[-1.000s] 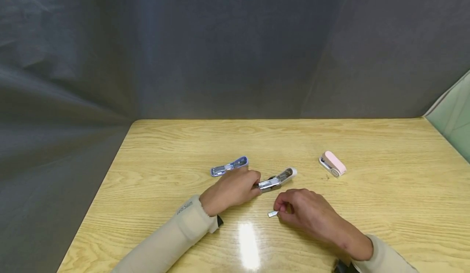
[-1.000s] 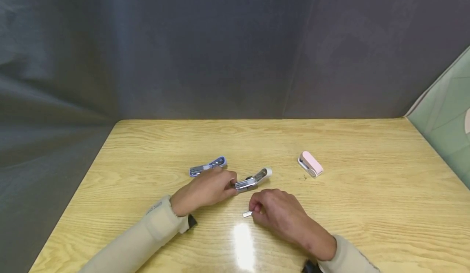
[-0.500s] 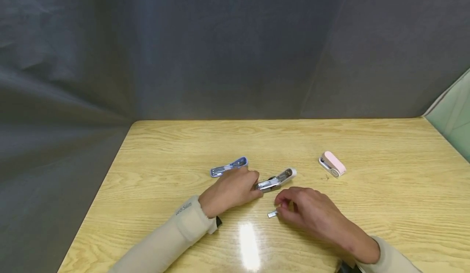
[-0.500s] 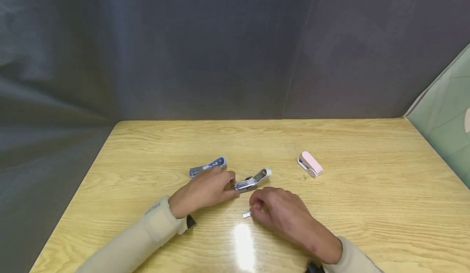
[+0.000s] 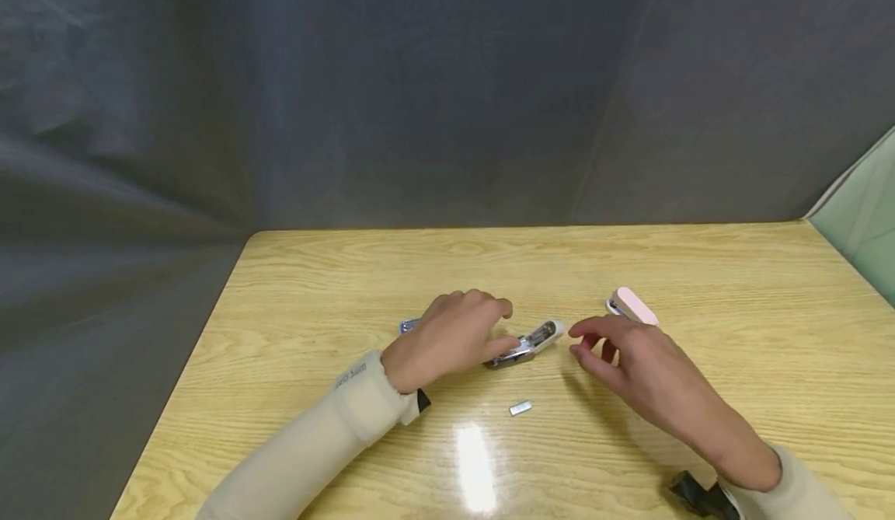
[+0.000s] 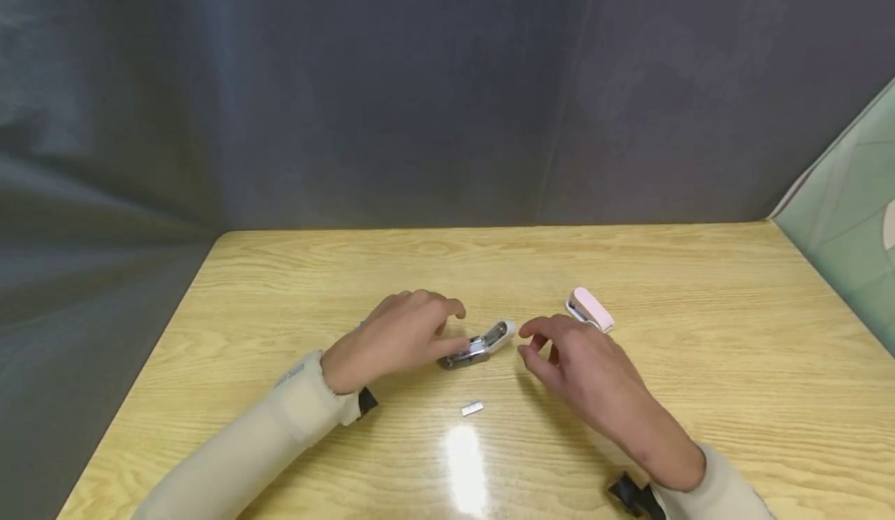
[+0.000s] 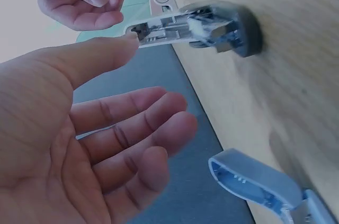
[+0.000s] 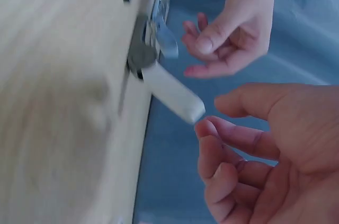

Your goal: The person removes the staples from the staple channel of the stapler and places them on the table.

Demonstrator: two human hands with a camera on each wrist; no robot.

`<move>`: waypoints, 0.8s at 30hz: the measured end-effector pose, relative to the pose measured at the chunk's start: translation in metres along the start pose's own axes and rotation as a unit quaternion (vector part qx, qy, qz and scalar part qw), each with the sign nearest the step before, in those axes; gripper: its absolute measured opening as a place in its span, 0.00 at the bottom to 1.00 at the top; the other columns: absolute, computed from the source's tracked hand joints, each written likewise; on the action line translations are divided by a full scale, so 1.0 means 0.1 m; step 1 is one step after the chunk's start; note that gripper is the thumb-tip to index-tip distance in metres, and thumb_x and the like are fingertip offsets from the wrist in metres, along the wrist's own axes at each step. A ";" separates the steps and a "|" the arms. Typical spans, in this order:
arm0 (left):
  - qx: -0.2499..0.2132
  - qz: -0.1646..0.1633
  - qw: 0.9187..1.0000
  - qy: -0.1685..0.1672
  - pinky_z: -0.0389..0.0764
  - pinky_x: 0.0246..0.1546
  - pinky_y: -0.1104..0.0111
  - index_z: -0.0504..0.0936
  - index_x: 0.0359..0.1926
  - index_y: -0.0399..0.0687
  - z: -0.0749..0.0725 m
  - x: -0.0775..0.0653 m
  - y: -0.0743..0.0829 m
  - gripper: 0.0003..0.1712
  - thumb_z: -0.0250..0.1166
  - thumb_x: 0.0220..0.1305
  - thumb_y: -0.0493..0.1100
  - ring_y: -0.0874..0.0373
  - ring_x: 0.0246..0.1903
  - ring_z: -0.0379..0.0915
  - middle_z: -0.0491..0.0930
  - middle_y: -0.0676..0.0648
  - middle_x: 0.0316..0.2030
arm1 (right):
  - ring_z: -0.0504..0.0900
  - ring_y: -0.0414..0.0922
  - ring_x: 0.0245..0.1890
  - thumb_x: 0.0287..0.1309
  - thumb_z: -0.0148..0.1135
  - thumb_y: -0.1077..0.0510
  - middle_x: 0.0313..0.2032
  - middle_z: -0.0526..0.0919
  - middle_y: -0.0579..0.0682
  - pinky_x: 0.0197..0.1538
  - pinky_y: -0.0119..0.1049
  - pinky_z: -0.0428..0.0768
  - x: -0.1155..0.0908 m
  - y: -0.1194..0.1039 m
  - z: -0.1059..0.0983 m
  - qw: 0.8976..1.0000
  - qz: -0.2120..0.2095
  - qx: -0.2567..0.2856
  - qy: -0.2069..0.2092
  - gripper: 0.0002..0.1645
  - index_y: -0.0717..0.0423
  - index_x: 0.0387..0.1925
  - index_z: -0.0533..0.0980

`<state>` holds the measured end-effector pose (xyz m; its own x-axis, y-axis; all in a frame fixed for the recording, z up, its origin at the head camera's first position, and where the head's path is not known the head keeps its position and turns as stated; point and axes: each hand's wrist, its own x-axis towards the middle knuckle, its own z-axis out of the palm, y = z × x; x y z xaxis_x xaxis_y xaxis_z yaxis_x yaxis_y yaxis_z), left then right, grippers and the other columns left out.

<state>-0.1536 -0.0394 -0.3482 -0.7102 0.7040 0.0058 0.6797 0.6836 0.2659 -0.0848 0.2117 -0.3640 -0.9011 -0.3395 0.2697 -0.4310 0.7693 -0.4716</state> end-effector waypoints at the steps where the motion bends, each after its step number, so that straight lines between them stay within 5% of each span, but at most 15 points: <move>1: -0.002 0.002 1.000 -0.002 0.64 0.16 0.73 0.86 0.42 0.48 -0.01 0.02 0.00 0.15 0.68 0.71 0.54 0.66 0.15 0.61 0.80 0.54 0.28 | 0.76 0.34 0.28 0.62 0.72 0.62 0.31 0.81 0.35 0.26 0.31 0.75 0.00 0.02 -0.03 1.000 0.006 -0.004 0.001 0.10 0.53 0.46 0.85; 5: -0.008 0.016 1.000 0.002 0.67 0.19 0.73 0.86 0.53 0.45 -0.06 0.13 -0.02 0.17 0.66 0.73 0.51 0.66 0.16 0.63 0.84 0.52 0.34 | 0.77 0.37 0.29 0.62 0.72 0.61 0.32 0.83 0.38 0.26 0.33 0.74 -0.01 0.12 -0.12 0.999 0.016 -0.031 0.019 0.10 0.55 0.45 0.85; 11: -0.026 0.039 0.999 -0.010 0.67 0.21 0.71 0.88 0.50 0.54 -0.11 0.37 -0.01 0.11 0.64 0.75 0.49 0.66 0.17 0.65 0.78 0.60 0.26 | 0.78 0.40 0.27 0.59 0.74 0.62 0.35 0.85 0.47 0.24 0.35 0.72 -0.04 0.31 -0.18 0.995 0.018 -0.075 0.062 0.13 0.60 0.46 0.85; 24: -0.074 0.083 0.993 -0.036 0.68 0.24 0.72 0.87 0.49 0.53 -0.12 0.85 -0.04 0.09 0.66 0.74 0.48 0.65 0.22 0.66 0.79 0.56 0.26 | 0.81 0.43 0.27 0.68 0.68 0.57 0.39 0.83 0.59 0.24 0.39 0.75 -0.01 0.64 -0.32 0.992 0.094 -0.081 -0.004 0.18 0.68 0.51 0.82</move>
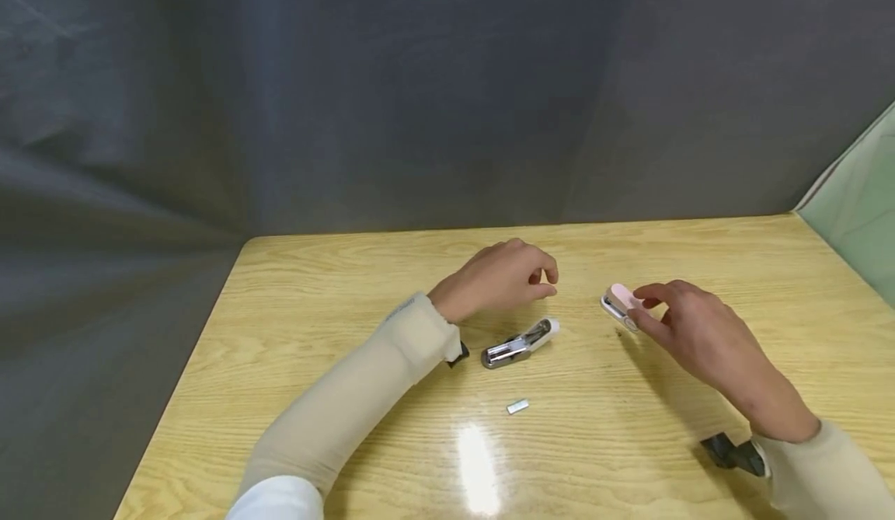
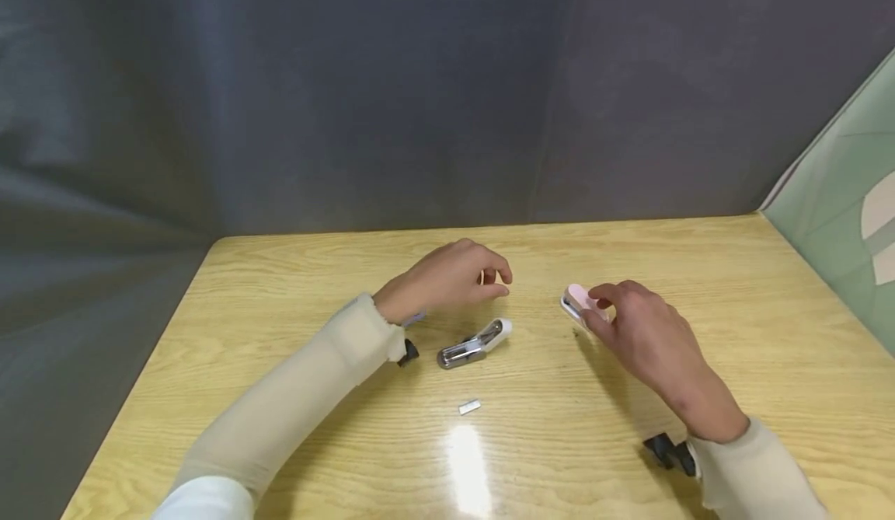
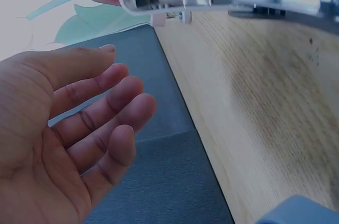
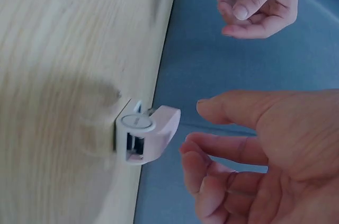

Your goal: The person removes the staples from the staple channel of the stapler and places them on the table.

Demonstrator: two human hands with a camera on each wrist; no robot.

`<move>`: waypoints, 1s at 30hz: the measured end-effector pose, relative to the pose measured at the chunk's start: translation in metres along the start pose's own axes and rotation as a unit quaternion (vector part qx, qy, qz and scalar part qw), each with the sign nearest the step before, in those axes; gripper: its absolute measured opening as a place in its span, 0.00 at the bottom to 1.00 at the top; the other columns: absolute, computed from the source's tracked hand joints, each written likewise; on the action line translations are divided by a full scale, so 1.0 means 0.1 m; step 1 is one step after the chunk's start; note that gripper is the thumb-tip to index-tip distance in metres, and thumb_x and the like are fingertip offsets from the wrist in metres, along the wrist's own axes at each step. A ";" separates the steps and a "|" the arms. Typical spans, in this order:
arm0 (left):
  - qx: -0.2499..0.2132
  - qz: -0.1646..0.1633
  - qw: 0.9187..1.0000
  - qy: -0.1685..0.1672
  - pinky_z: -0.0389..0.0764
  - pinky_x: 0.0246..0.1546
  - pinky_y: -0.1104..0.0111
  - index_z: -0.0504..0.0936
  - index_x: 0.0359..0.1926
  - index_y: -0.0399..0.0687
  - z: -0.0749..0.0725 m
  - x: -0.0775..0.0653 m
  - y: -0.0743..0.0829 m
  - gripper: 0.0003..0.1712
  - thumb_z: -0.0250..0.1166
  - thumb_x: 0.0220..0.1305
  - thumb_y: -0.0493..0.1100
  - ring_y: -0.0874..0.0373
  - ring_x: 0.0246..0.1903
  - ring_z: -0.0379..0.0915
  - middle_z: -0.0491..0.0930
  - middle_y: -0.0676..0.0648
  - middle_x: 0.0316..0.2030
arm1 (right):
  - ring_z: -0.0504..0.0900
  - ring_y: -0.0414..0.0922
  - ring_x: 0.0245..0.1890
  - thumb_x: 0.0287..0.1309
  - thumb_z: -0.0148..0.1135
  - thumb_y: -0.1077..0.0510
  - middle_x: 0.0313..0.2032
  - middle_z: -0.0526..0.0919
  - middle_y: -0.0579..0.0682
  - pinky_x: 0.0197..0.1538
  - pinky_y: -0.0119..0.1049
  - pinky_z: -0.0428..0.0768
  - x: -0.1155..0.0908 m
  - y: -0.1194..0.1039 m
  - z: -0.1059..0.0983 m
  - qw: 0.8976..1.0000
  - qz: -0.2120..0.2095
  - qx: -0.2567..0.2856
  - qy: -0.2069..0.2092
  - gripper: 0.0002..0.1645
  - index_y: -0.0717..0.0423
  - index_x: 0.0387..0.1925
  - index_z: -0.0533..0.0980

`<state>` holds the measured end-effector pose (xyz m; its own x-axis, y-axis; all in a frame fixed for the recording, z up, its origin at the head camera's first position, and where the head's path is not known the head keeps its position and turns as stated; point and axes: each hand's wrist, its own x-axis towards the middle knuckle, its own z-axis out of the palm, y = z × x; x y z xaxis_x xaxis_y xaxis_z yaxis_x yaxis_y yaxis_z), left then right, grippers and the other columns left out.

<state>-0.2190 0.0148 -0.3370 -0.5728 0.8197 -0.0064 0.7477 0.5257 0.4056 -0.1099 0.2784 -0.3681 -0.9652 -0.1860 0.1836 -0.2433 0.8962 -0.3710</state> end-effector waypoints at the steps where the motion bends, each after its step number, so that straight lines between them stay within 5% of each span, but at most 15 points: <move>1: 0.002 0.001 1.000 -0.002 0.69 0.25 0.72 0.87 0.49 0.53 0.00 0.03 -0.01 0.09 0.66 0.74 0.48 0.65 0.23 0.67 0.79 0.56 0.27 | 0.81 0.45 0.28 0.68 0.68 0.56 0.39 0.83 0.60 0.25 0.39 0.75 0.01 0.01 0.00 1.000 0.005 0.002 -0.004 0.19 0.68 0.51 0.82; 12: 0.020 0.004 0.999 -0.025 0.71 0.31 0.70 0.87 0.48 0.52 -0.01 0.32 -0.15 0.09 0.67 0.73 0.47 0.63 0.27 0.70 0.80 0.56 0.30 | 0.84 0.56 0.34 0.65 0.70 0.57 0.41 0.84 0.63 0.30 0.49 0.79 0.04 0.05 0.03 1.000 0.006 -0.003 0.000 0.19 0.68 0.50 0.82; 17: -0.006 0.016 0.999 -0.041 0.71 0.37 0.69 0.87 0.47 0.50 0.00 0.48 -0.19 0.07 0.67 0.73 0.45 0.61 0.28 0.69 0.80 0.55 0.31 | 0.85 0.57 0.35 0.63 0.71 0.57 0.41 0.84 0.65 0.31 0.51 0.80 0.09 0.04 0.02 1.000 0.019 -0.006 -0.013 0.20 0.70 0.50 0.82; 21: -0.022 0.025 0.998 -0.062 0.70 0.52 0.68 0.87 0.48 0.48 0.03 0.61 -0.21 0.08 0.67 0.73 0.44 0.61 0.31 0.70 0.81 0.55 0.33 | 0.86 0.57 0.36 0.63 0.71 0.56 0.43 0.84 0.66 0.30 0.50 0.80 0.13 0.01 0.02 0.999 0.037 -0.003 -0.030 0.21 0.70 0.51 0.82; 24: -0.022 0.029 0.996 -0.077 0.59 0.67 0.68 0.87 0.49 0.47 0.08 0.69 -0.23 0.09 0.67 0.73 0.44 0.61 0.31 0.70 0.80 0.54 0.32 | 0.85 0.57 0.36 0.63 0.71 0.56 0.44 0.84 0.66 0.30 0.49 0.81 0.14 -0.03 0.03 0.999 0.040 -0.001 -0.034 0.21 0.69 0.51 0.82; 27: -0.027 0.032 0.995 -0.094 0.65 0.61 0.70 0.87 0.50 0.47 0.13 0.77 -0.23 0.10 0.68 0.72 0.44 0.61 0.30 0.70 0.80 0.52 0.31 | 0.84 0.56 0.35 0.63 0.72 0.57 0.43 0.84 0.65 0.30 0.49 0.80 0.15 -0.04 0.04 0.999 0.035 0.002 -0.032 0.21 0.70 0.50 0.82; 30: -0.029 0.037 0.992 -0.118 0.71 0.42 0.71 0.86 0.50 0.47 0.17 0.84 -0.20 0.10 0.68 0.72 0.44 0.61 0.31 0.68 0.79 0.51 0.32 | 0.84 0.55 0.33 0.63 0.72 0.57 0.41 0.86 0.64 0.30 0.49 0.80 0.17 -0.05 0.05 0.999 0.027 -0.002 -0.028 0.20 0.70 0.49 0.82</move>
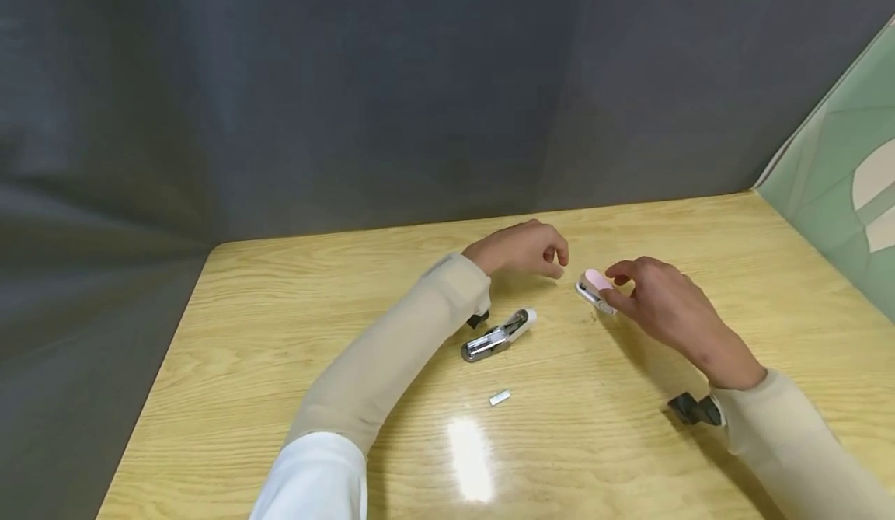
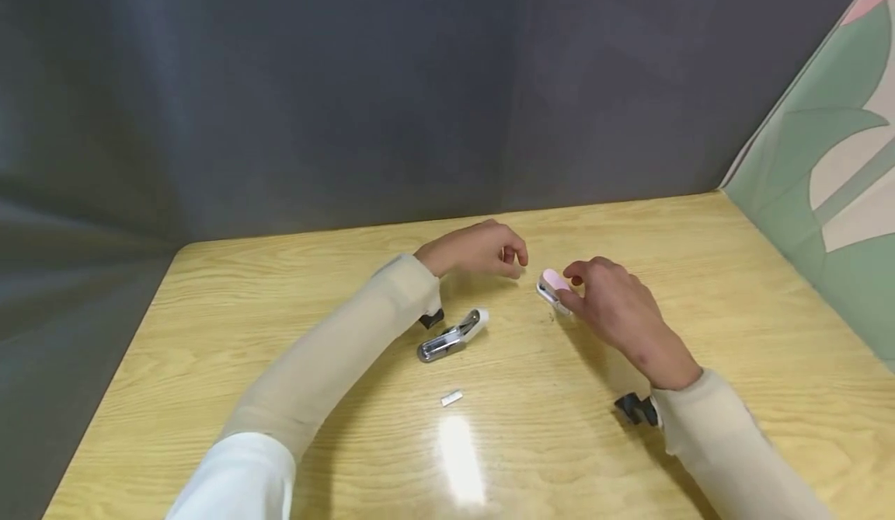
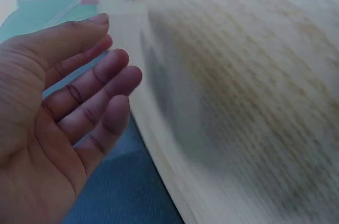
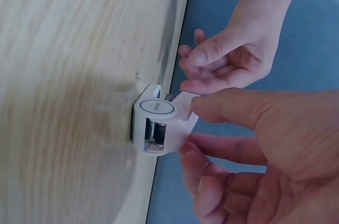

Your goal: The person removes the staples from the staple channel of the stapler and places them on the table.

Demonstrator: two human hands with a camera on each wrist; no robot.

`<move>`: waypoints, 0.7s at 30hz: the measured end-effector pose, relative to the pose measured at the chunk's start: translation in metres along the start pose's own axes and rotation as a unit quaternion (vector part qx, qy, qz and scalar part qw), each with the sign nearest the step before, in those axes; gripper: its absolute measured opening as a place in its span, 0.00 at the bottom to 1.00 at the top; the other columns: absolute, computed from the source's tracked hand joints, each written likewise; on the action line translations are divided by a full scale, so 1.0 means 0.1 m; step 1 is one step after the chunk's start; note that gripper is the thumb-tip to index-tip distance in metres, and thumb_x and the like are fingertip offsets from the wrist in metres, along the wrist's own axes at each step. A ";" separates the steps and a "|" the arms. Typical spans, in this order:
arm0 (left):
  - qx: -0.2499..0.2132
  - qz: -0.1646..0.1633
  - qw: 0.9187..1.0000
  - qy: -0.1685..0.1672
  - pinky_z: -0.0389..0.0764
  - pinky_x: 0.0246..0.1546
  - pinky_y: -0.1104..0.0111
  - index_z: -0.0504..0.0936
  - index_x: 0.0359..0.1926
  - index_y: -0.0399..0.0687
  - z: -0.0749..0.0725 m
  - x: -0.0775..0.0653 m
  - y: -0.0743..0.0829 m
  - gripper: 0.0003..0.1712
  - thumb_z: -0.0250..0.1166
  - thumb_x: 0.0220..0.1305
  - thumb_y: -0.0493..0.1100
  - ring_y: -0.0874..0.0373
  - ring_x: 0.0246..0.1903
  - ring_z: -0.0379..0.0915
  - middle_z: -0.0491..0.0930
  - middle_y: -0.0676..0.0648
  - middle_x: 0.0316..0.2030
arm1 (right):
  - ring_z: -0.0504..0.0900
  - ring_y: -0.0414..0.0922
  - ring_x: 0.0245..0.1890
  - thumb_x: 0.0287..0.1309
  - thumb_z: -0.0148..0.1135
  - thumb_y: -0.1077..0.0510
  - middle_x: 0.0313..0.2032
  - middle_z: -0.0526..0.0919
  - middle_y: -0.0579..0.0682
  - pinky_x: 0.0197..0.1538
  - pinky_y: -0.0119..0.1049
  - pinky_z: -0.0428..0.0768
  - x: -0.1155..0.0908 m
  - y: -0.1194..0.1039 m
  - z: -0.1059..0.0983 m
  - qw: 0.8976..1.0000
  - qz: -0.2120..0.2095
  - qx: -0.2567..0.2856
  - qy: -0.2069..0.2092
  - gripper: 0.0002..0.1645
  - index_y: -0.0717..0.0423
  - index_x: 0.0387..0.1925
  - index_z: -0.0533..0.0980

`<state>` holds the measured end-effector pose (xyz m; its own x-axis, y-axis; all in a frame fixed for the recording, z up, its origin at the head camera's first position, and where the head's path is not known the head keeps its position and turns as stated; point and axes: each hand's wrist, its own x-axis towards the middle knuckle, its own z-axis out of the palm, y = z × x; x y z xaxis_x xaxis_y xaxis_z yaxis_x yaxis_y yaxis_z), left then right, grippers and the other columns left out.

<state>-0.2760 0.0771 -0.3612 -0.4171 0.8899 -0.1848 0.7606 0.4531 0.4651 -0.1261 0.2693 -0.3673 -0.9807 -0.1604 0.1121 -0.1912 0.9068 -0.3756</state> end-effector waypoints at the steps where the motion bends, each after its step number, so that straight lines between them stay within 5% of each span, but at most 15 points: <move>1: 0.001 0.004 1.000 -0.009 0.70 0.36 0.71 0.86 0.50 0.47 0.01 0.03 0.01 0.10 0.68 0.72 0.44 0.61 0.31 0.68 0.78 0.51 0.33 | 0.83 0.54 0.33 0.63 0.72 0.57 0.41 0.86 0.63 0.30 0.49 0.79 0.01 0.00 0.00 1.000 -0.003 -0.003 0.001 0.19 0.69 0.48 0.82; 11: 0.011 0.016 0.999 -0.047 0.69 0.33 0.72 0.86 0.49 0.48 0.10 0.18 0.12 0.10 0.70 0.69 0.42 0.61 0.31 0.69 0.79 0.50 0.33 | 0.75 0.47 0.26 0.62 0.73 0.59 0.40 0.85 0.62 0.24 0.40 0.72 0.04 -0.04 0.03 1.000 -0.010 0.009 -0.012 0.17 0.69 0.47 0.83; 21: 0.026 0.024 0.998 -0.054 0.68 0.31 0.72 0.86 0.43 0.49 0.15 0.19 0.15 0.06 0.72 0.67 0.43 0.62 0.29 0.69 0.79 0.51 0.31 | 0.77 0.48 0.29 0.60 0.72 0.65 0.33 0.85 0.56 0.31 0.43 0.76 0.06 -0.05 0.08 0.998 -0.056 0.011 0.001 0.10 0.69 0.41 0.83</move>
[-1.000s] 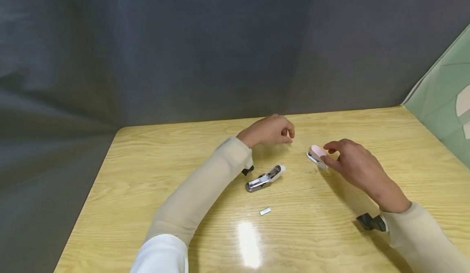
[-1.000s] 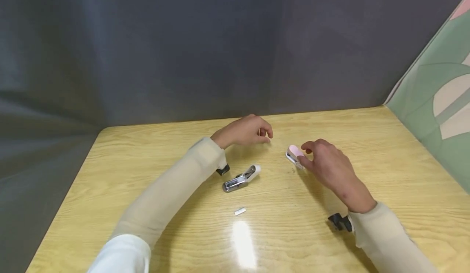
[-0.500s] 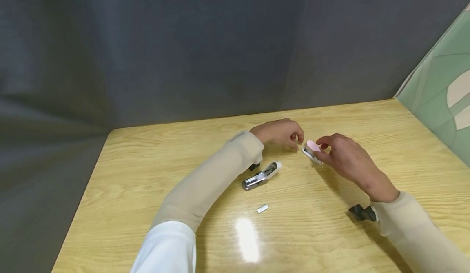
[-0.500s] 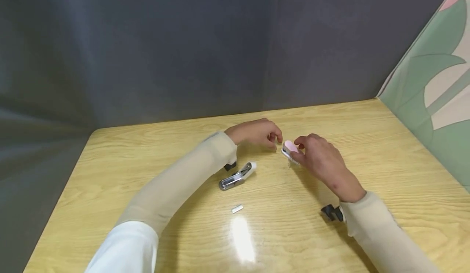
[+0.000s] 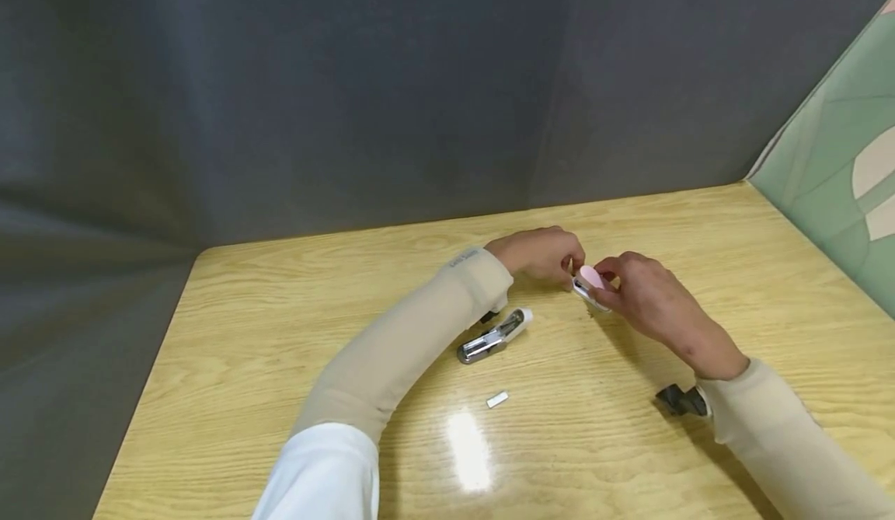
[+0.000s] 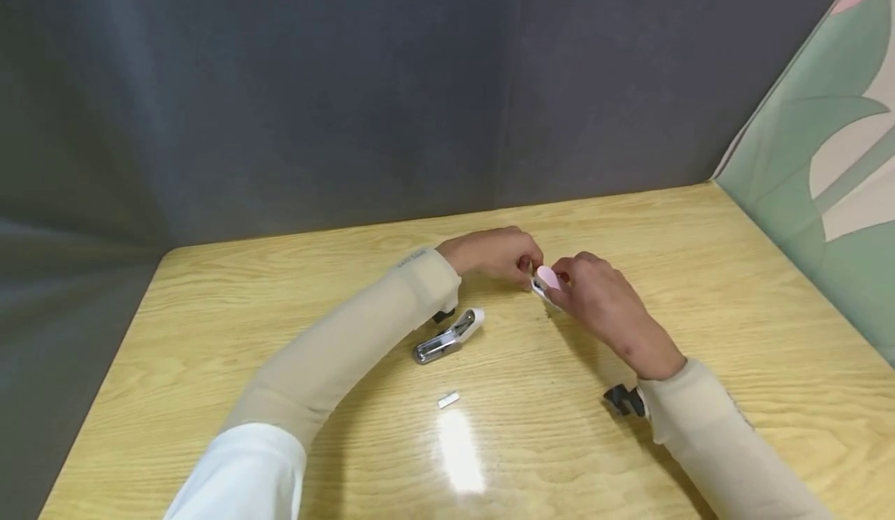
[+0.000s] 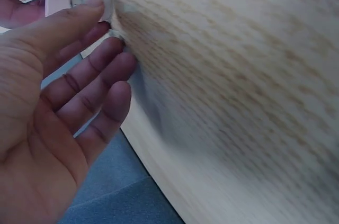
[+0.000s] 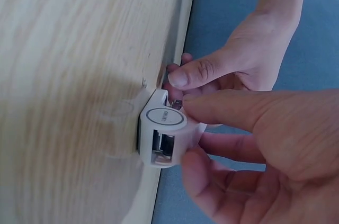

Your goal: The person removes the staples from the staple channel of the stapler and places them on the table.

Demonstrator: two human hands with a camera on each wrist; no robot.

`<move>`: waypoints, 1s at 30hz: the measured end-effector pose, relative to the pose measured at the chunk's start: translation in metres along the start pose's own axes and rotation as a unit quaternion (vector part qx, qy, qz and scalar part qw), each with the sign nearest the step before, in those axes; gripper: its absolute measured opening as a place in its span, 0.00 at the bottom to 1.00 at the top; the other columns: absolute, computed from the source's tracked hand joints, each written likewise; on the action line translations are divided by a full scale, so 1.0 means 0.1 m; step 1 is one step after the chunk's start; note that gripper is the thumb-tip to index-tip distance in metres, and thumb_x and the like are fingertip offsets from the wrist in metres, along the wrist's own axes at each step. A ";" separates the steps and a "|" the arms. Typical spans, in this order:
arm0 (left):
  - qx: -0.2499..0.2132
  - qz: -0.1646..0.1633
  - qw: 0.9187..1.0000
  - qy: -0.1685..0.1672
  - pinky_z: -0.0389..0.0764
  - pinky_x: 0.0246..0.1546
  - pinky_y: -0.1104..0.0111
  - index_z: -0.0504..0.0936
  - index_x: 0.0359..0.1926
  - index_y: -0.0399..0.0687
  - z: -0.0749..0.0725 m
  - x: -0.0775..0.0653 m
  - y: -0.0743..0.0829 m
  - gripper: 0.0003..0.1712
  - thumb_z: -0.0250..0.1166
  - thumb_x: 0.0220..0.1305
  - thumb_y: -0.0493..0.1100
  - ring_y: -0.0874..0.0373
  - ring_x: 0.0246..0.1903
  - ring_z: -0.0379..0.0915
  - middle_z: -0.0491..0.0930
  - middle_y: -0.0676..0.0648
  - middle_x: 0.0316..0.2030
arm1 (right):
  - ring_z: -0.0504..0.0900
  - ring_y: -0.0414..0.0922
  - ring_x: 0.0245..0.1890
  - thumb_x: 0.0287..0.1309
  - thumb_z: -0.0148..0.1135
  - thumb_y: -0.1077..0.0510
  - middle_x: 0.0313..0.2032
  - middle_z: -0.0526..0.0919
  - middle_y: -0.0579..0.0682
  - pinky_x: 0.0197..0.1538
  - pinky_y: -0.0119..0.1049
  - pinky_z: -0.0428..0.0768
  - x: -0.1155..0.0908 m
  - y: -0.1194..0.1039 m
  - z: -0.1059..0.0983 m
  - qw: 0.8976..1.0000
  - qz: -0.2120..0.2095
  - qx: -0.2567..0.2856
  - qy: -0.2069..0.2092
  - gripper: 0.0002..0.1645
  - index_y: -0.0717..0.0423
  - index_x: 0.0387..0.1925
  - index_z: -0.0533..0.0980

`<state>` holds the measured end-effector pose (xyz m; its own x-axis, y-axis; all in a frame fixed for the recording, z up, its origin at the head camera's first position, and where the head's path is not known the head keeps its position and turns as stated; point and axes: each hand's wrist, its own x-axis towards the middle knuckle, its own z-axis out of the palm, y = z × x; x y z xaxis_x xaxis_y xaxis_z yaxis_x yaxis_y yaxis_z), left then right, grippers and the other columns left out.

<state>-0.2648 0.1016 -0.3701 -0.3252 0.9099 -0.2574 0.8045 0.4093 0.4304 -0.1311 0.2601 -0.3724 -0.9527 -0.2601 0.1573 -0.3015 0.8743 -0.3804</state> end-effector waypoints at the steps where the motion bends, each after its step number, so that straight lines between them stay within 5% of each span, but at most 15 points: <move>1: 0.004 0.000 1.000 -0.001 0.68 0.32 0.72 0.86 0.43 0.49 0.00 0.00 0.00 0.06 0.72 0.67 0.43 0.62 0.30 0.69 0.79 0.52 0.31 | 0.77 0.48 0.29 0.60 0.72 0.65 0.32 0.85 0.55 0.31 0.44 0.76 0.00 0.00 0.00 1.000 -0.003 0.001 0.000 0.09 0.68 0.40 0.83; 11: -0.017 0.009 1.000 -0.003 0.67 0.30 0.72 0.87 0.45 0.49 0.05 -0.01 0.03 0.07 0.72 0.67 0.41 0.62 0.28 0.68 0.78 0.51 0.30 | 0.74 0.46 0.28 0.61 0.72 0.65 0.30 0.80 0.51 0.32 0.43 0.75 -0.02 -0.01 0.01 1.000 -0.008 -0.002 -0.010 0.08 0.66 0.40 0.84; 30: -0.014 -0.004 0.999 0.033 0.67 0.32 0.75 0.83 0.30 0.47 0.10 0.06 0.04 0.10 0.77 0.62 0.43 0.64 0.28 0.67 0.79 0.55 0.27 | 0.73 0.49 0.29 0.62 0.68 0.70 0.31 0.77 0.58 0.30 0.44 0.75 -0.08 -0.02 0.05 0.999 -0.017 -0.026 0.010 0.12 0.75 0.44 0.78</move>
<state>-0.2585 0.1075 -0.3790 -0.3641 0.9089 -0.2032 0.7878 0.4169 0.4534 -0.1228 0.2591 -0.3774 -0.9411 -0.2815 0.1872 -0.3299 0.8858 -0.3265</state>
